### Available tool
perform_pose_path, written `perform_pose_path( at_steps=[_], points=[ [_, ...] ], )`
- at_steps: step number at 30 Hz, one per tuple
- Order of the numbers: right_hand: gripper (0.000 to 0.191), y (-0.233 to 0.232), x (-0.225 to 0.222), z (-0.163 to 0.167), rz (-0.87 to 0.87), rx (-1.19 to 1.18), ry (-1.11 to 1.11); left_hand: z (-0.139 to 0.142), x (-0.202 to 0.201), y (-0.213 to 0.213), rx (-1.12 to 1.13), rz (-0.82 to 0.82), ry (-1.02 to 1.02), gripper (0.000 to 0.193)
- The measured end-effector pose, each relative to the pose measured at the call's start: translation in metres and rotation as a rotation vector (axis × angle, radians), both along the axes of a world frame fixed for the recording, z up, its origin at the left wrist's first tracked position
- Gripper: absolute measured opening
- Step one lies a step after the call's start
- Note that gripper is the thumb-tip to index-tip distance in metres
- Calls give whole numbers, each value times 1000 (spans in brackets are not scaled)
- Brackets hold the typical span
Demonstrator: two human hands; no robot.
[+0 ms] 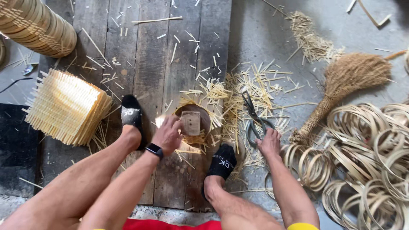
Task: The person sits on the floor and repeatedly cuts circular bamboo mats using a perforated template and shears. They place a bamboo ring on the mat, trim the excess, and stack the finished pieces.
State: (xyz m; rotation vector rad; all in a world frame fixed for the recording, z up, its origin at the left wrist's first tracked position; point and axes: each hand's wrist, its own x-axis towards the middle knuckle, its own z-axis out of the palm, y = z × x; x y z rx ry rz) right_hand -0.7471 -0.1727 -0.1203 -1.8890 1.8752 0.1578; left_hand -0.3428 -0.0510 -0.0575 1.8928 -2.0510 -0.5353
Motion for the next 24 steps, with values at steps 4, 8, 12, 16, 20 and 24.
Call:
perform_pose_path(
  at_steps=[4,8,12,16,20,24],
  points=[
    [65,-16,7,-8,-112,293,17,0,-48,-34,48,359,86,124],
    [45,-22,-6,-13,23,506,-116,3,-63,-44,-29,315,29,90],
    [42,0,-12,-7,-69,509,-437,-4,-63,-54,-141,159,83,93],
    [63,21,6,14,-102,448,-130,-16,-64,-61,24,58,27,93],
    [67,16,33,27,270,82,-78,-19,-81,-49,-76,320,58,109],
    [66,6,62,14,489,-199,52,-19,-103,-43,-36,452,156,110]
  ],
)
